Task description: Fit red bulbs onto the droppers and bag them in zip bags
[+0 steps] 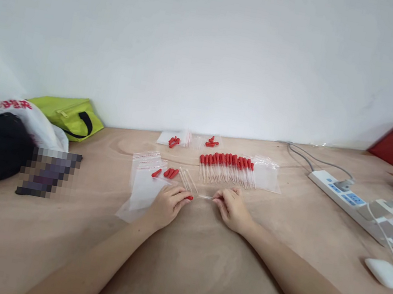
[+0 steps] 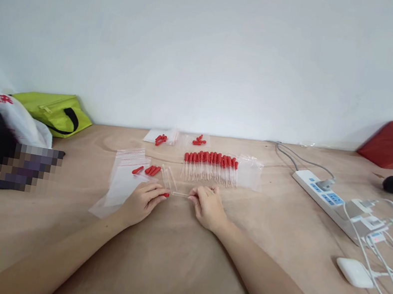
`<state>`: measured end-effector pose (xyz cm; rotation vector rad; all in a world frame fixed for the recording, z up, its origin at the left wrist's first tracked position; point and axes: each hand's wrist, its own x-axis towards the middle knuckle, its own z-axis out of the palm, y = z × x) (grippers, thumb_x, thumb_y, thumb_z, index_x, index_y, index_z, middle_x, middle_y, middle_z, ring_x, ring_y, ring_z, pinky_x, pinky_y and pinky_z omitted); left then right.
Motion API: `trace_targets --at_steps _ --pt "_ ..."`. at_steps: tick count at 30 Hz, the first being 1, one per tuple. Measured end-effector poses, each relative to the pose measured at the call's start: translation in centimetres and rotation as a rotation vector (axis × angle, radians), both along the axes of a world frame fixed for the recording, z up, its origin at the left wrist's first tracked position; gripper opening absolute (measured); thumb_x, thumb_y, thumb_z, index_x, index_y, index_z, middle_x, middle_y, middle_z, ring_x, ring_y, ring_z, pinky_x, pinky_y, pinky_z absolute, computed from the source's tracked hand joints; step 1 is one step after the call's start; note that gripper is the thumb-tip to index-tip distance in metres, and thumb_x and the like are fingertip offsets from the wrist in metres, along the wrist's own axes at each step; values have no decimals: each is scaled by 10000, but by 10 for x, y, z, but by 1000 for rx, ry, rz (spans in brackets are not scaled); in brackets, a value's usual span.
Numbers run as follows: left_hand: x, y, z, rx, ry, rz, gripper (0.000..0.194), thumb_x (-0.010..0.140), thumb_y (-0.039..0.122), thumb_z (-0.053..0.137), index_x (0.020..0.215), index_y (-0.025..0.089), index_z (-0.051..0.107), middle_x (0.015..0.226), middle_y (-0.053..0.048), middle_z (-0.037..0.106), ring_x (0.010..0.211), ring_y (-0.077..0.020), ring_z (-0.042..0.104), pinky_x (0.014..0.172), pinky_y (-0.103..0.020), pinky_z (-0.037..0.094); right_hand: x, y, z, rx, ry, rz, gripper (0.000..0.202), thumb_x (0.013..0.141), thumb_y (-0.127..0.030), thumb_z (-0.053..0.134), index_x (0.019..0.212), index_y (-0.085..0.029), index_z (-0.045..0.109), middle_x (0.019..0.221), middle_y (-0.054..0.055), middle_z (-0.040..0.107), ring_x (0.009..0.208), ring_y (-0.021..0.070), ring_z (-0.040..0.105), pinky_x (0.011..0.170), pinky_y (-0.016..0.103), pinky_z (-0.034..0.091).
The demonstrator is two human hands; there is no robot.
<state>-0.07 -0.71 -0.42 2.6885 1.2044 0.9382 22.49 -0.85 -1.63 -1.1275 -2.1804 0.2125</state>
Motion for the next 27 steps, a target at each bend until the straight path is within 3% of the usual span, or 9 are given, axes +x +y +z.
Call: trace_targets --at_steps 3,6,18,27 --pt "0 0 1 4 52 16 188 870 248 449 947 184 607 861 -42 650 811 -190 572 737 -357 414 -1 0 0 -15 14 128 183 871 -191 363 990 -182 501 878 54 627 770 143 557 774 308 295" --pt "-2 0 2 -5 42 12 200 879 254 431 957 189 604 870 -39 660 812 -179 579 750 -349 407 -5 2 1 -1 -25 166 233 879 -197 355 1035 -193 527 857 57 629 782 147 560 771 308 296" --pt "-3 -1 3 -15 -2 -53 221 895 251 391 964 188 591 873 -41 659 798 -163 586 721 -312 404 -7 2 3 -40 2 147 234 870 -200 386 980 -208 592 833 40 625 772 139 551 776 310 286" --pt "1 -4 4 40 -4 -101 204 893 255 403 865 180 591 789 -15 656 716 -137 572 704 -291 358 -9 2 7 -67 47 122 182 853 -241 447 902 -212 620 808 19 631 752 127 555 770 316 257"
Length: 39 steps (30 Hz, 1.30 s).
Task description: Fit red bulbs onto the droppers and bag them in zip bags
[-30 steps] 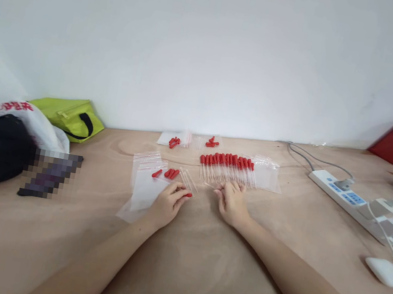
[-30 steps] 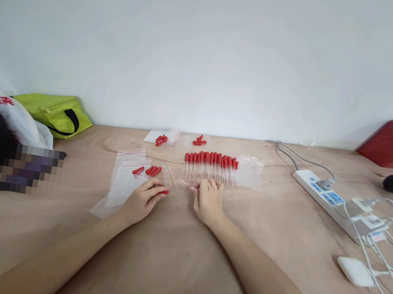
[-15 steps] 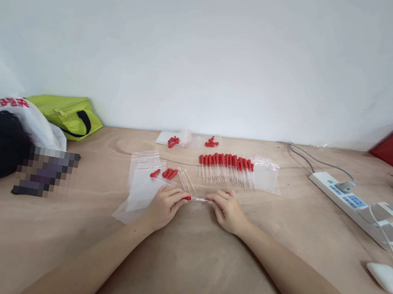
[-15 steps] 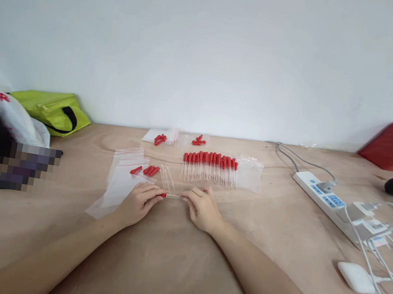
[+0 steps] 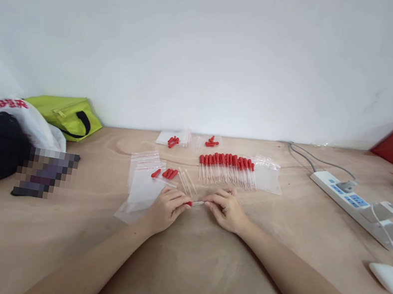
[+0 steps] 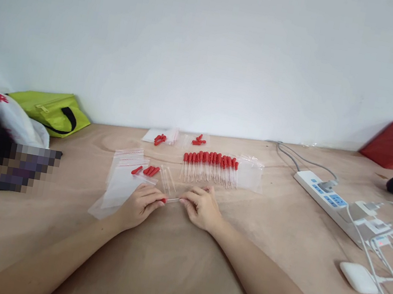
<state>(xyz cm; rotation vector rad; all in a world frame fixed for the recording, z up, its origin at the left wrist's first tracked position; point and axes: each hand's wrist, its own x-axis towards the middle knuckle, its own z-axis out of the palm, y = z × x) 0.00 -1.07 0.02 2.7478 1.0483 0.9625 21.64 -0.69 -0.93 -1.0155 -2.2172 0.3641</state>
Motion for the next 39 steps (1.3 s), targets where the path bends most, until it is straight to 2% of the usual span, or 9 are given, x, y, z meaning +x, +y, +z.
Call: trace_targets --at_steps 6,15,24,32,36,39 --pt "1 -1 1 5 51 -1 225 899 249 384 845 184 592 768 -8 649 698 -133 557 723 -304 332 -1 2 -1 32 -84 -7 197 861 -244 435 876 -220 630 819 17 638 769 129 546 760 318 228" --pt "1 1 -2 23 76 39 243 895 257 380 795 190 591 720 3 641 666 -121 564 833 -346 308 -6 -2 -3 172 -173 -105 212 845 -252 433 798 -209 635 700 7 615 627 111 471 693 315 187" --pt "4 -1 5 81 149 -14 168 867 214 415 825 175 573 741 5 635 693 -125 571 950 -402 255 -12 -5 -5 300 -178 -64 229 836 -194 396 734 -166 599 667 8 594 600 106 437 695 310 193" --pt "8 -3 7 114 147 -3 202 873 220 391 806 180 577 743 2 648 691 -128 580 945 -403 266 -19 -8 -5 240 -132 -48 257 854 -197 369 738 -156 594 656 12 591 584 104 444 674 298 196" --pt "5 1 10 128 152 42 210 878 227 392 822 193 592 750 6 660 699 -135 588 952 -424 258 -20 -5 2 227 -191 -48 266 872 -222 367 782 -166 610 689 23 602 656 119 472 682 299 195" --pt "0 4 10 119 165 133 216 881 253 394 901 214 605 838 -10 672 805 -162 593 967 -434 250 -19 -2 8 265 -268 -49 245 866 -261 397 814 -189 625 743 34 618 749 146 475 711 318 189"
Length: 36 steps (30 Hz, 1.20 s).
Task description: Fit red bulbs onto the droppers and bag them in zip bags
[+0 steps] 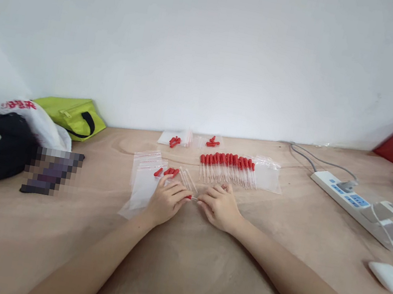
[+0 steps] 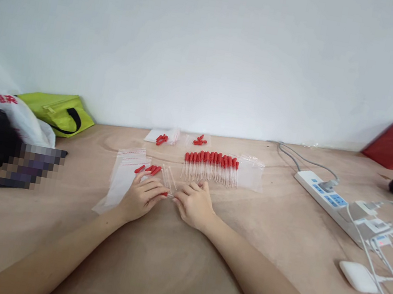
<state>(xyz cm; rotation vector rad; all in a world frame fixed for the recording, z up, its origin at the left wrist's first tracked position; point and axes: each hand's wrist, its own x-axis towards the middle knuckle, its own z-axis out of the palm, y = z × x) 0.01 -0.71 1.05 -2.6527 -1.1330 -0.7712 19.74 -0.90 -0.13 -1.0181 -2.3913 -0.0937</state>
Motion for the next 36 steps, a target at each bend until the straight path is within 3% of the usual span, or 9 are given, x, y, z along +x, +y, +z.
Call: trace_targets --at_steps 3,7,12,19,26,31,36 --pt "-6 0 -5 -55 18 142 314 862 330 425 1127 196 530 1122 -79 596 1064 -229 511 990 -463 237 3 2 1 -3 -38 -45 232 850 -249 411 803 -190 631 759 41 628 772 159 472 721 330 187" --pt "-11 -1 -12 -243 108 237 554 845 454 408 1323 188 326 1379 -110 340 1271 -264 288 1011 -506 215 7 5 -3 -98 65 -228 215 831 -244 427 811 -189 634 811 50 646 797 164 492 719 325 190" --pt "-9 -1 -13 -387 194 247 532 865 471 352 1322 198 342 1419 -99 251 1315 -232 189 1029 -468 220 0 19 0 -262 185 -459 219 822 -290 431 815 -212 636 817 35 660 813 175 527 707 313 194" --pt "-9 -1 -12 -387 188 216 510 865 437 378 1316 200 350 1399 -120 292 1304 -240 218 1016 -494 224 -49 60 13 -311 185 -664 235 823 -288 398 963 -190 559 851 70 664 819 198 570 744 341 200" --pt "-10 -1 -12 -392 166 193 515 859 437 396 1309 189 362 1389 -148 302 1301 -248 226 1011 -509 220 -76 83 12 -354 72 -724 216 790 -190 395 949 -153 536 834 122 657 816 214 588 763 369 185" --pt "-10 -1 -12 -399 165 194 513 857 439 397 1308 197 362 1387 -136 313 1299 -242 234 1017 -495 220 -68 79 10 -348 50 -697 230 785 -223 406 943 -153 558 842 120 657 798 208 592 773 373 189" --pt "-10 -1 -11 -403 175 190 527 864 446 368 1323 189 337 1397 -127 296 1301 -235 228 1027 -486 201 -58 65 12 -377 26 -606 263 802 -351 413 845 -186 613 801 82 663 789 212 591 807 393 211"
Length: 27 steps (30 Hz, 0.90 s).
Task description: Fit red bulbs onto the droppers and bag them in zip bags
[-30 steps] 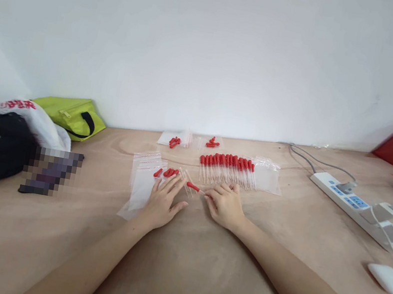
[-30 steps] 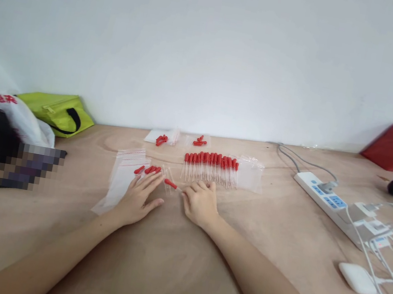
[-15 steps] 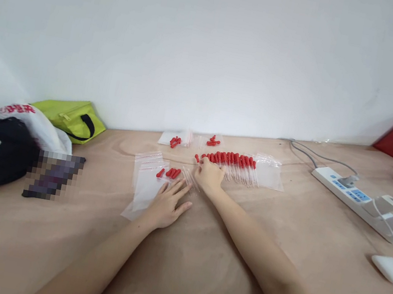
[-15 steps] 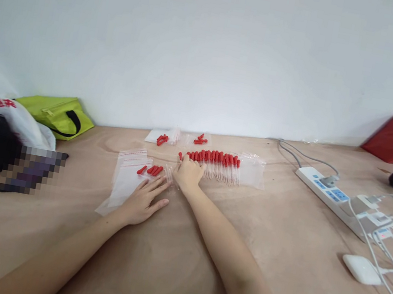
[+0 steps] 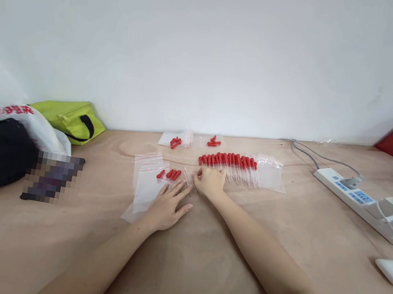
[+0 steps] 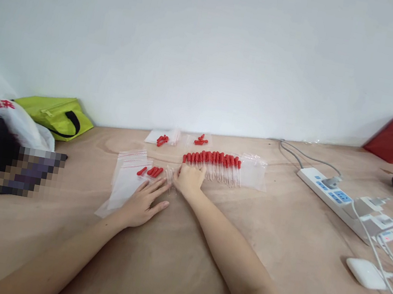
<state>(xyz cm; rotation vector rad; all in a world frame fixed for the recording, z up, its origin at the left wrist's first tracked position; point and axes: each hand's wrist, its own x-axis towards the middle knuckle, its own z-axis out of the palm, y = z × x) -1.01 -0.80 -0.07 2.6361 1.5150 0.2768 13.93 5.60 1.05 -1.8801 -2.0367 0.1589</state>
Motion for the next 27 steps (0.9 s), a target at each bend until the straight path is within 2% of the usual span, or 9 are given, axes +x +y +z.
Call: trace_targets --at_steps 4,11,15,18,20,22,24,27 --pt "0 1 0 -3 -14 -6 524 858 450 371 1317 198 344 1393 -119 310 1296 -240 239 1022 -493 204 -1 -5 4 -86 -28 -3 317 792 -398 425 796 -161 635 786 98 667 769 221 596 824 414 235" --pt "-1 3 -3 -1 3 -11 503 858 455 368 1278 178 396 1389 -121 318 1298 -243 233 1023 -487 204 -7 -7 8 -161 -37 19 298 783 -335 429 795 -138 652 823 124 665 800 233 594 854 441 234" --pt "-1 5 -2 99 -71 -20 461 849 421 405 1234 170 437 1309 -126 430 1213 -250 373 973 -454 300 -6 -11 7 -133 -31 12 302 804 -318 397 789 -141 641 814 118 662 784 224 588 831 427 239" --pt "-7 11 2 258 -175 131 318 843 373 421 1042 169 561 1068 -104 580 1008 -244 516 844 -406 405 3 -18 5 -22 -22 5 318 832 -320 353 807 -135 610 789 110 653 754 218 577 790 410 242" --pt "-17 19 3 381 -206 301 245 829 355 440 892 179 599 935 -87 603 904 -252 539 782 -402 419 15 -26 1 104 -31 22 302 844 -311 343 818 -127 581 784 109 643 768 223 564 783 406 229" --pt "-29 28 3 458 -178 411 214 794 336 481 866 176 604 904 -93 600 882 -273 535 753 -403 421 29 -36 -5 225 -53 68 261 851 -281 346 811 -124 550 786 106 633 776 217 550 797 404 209" --pt "-41 37 0 470 -158 457 232 783 324 476 897 167 605 904 -102 602 877 -274 542 752 -389 424 45 -46 -13 305 -70 140 221 858 -247 345 798 -131 523 772 88 624 736 189 539 819 393 193" --pt "-52 48 -5 378 -154 499 291 778 358 463 920 156 619 883 -104 609 829 -249 572 723 -342 440 67 -57 -23 356 -70 288 182 860 -203 350 792 -151 510 731 42 615 687 152 523 842 363 185"
